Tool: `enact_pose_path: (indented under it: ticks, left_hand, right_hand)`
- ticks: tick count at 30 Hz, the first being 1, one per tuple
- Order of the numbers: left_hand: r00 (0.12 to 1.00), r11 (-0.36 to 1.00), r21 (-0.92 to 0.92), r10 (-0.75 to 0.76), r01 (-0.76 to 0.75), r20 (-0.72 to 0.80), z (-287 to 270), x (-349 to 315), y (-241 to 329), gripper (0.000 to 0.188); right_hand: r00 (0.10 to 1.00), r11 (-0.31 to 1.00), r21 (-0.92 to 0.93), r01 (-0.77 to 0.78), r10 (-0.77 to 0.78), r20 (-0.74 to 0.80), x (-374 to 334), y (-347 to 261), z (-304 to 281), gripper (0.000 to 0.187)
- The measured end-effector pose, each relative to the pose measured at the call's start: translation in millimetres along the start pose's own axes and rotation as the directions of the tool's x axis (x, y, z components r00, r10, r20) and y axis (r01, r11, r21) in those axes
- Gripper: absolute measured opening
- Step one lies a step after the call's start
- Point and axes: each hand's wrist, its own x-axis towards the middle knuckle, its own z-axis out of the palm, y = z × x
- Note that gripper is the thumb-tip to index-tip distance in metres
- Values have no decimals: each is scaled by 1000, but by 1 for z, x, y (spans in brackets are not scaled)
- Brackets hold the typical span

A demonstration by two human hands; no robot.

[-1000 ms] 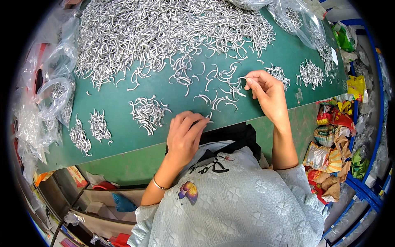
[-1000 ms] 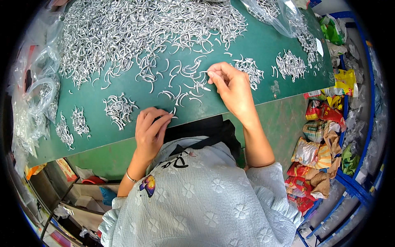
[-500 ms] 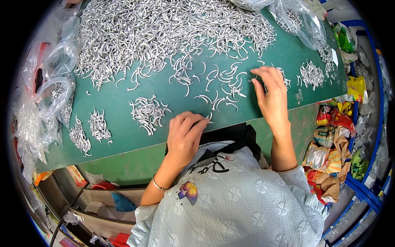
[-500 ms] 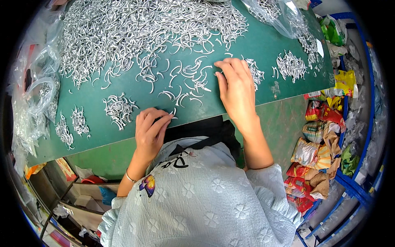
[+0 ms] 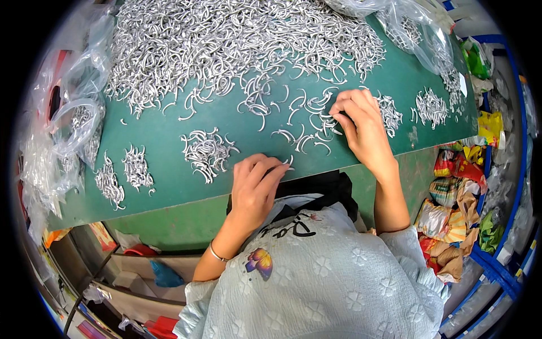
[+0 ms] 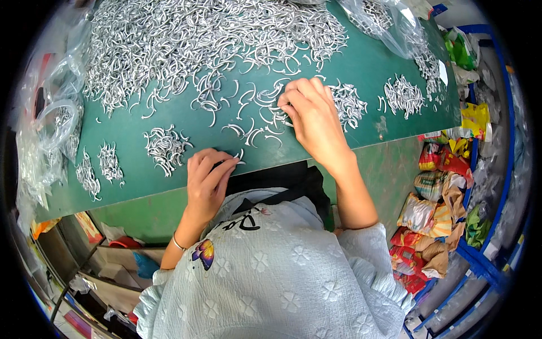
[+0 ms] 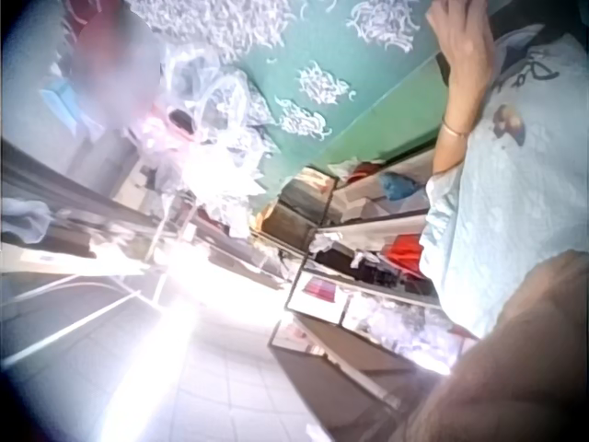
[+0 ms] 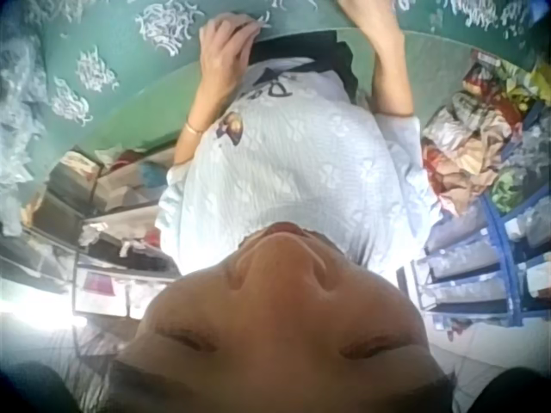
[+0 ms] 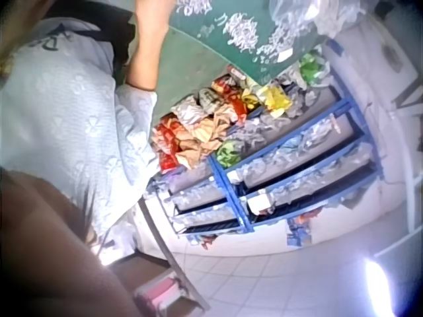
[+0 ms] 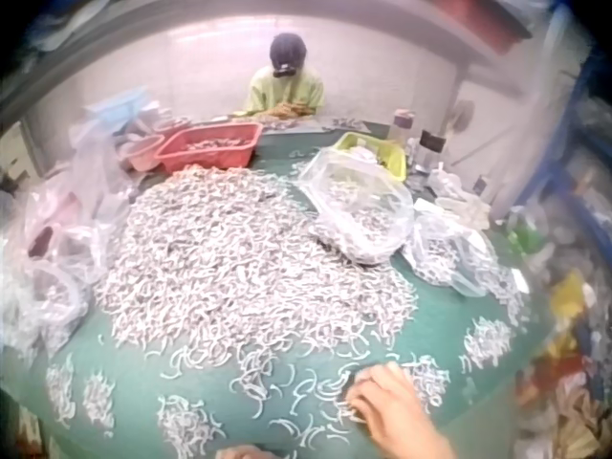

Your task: The person sorts metal hooks on a green table by hand, picking them from a large pile to form smaller groups. They then collect a handful of the hooks and place them into a plastic bag.

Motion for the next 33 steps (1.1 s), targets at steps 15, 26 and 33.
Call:
enact_pose_path:
  ticks: [15,26,33]
  left_hand:
    - [999,999,21,-31,30,12,-2,-8,3,32]
    - [999,1000,17,11,-12,32,-2,-5,0,32]
    - [1000,1000,13,25,-25,19,-1,-8,-2,32]
  right_hand:
    - [932,937,135,-324,340,-123,-19,-10,-17,17]
    - [982,939,-298,-172,139,-129,-15,8,-4,9]
    - [1000,997,-74,-19,19,1,-22,-6,-9,10]
